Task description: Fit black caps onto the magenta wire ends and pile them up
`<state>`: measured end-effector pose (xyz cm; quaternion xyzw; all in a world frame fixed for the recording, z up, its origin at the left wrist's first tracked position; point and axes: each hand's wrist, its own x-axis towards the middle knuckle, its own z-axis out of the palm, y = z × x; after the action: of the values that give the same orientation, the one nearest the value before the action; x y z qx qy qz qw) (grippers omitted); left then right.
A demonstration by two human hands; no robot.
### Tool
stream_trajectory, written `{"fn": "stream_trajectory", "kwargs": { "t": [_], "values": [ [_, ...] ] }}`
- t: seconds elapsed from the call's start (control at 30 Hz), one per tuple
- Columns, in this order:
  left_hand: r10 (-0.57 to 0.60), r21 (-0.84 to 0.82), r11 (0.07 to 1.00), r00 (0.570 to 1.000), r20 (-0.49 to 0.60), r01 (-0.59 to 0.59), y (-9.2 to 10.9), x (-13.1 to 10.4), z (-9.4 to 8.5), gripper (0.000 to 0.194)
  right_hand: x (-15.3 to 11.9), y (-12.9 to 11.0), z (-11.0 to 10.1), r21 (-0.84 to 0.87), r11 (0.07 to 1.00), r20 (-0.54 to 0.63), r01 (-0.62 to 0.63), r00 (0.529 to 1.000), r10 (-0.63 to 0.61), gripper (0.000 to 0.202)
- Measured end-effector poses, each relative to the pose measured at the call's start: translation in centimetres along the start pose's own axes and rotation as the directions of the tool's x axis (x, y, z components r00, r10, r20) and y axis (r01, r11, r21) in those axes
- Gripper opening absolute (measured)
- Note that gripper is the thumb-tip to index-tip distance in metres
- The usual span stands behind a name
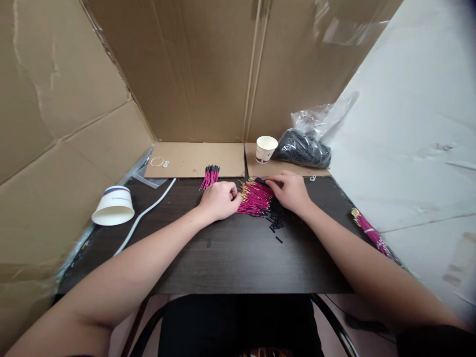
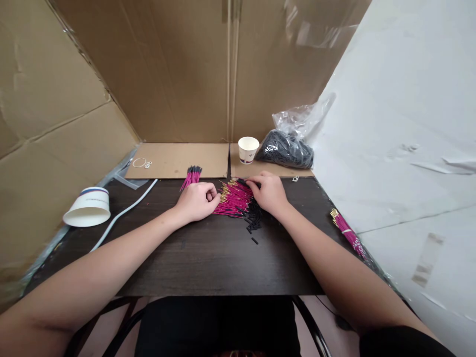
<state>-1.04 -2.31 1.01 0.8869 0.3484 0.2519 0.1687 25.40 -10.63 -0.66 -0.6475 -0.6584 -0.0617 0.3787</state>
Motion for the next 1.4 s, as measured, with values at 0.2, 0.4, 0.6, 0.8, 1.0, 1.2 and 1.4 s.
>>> {"fn": "stream_trajectory", "kwargs": {
  "t": [0.2, 0.4, 0.6, 0.8, 1.0, 1.2, 1.4],
  "values": [
    [-0.001, 0.006, 1.000, 1.000, 0.004, 0.001, 0.0, 0.0, 0.1, 0.022, 0.2, 0.6, 0.6, -0.024, 0.999, 0.081, -0.030, 0.996, 0.032, 0.021],
    [-0.005, -0.003, 1.000, 1.000, 0.006, 0.005, 0.0, 0.0, 0.0, 0.022, 0.2, 0.1, 0.4, -0.016, 1.000, 0.070, -0.009, 0.997, 0.010, 0.016],
    [-0.003, -0.031, 1.000, 1.000, -0.001, 0.003, -0.1, 0.0, 0.1, 0.021, 0.2, -0.3, 0.4, 0.001, 1.000, 0.041, -0.014, 0.999, 0.014, 0.019],
    [0.013, -0.146, 0.989, 0.997, -0.073, -0.023, -0.2, 0.1, 0.3, 0.016, 0.2, -1.5, -0.1, 0.125, 0.990, -0.036, -0.063, 0.997, 0.068, 0.020],
    [-0.071, -0.547, 0.835, 0.997, -0.009, 0.054, 0.4, 0.1, 1.3, 0.035, -0.9, -4.0, 0.1, 0.429, 0.898, 0.028, -0.101, 0.995, 0.099, 0.024],
    [-0.073, -0.725, 0.684, 0.996, 0.042, 0.081, 0.7, 0.3, 1.6, 0.031, -1.8, -5.3, 0.7, 0.515, 0.852, 0.086, -0.098, 0.994, 0.063, 0.026],
    [-0.110, -0.722, 0.682, 0.992, 0.058, 0.118, 0.4, 0.5, 1.4, 0.029, -1.8, -5.6, 0.2, 0.430, 0.902, 0.055, -0.033, 0.998, 0.010, 0.024]
  ]
}}
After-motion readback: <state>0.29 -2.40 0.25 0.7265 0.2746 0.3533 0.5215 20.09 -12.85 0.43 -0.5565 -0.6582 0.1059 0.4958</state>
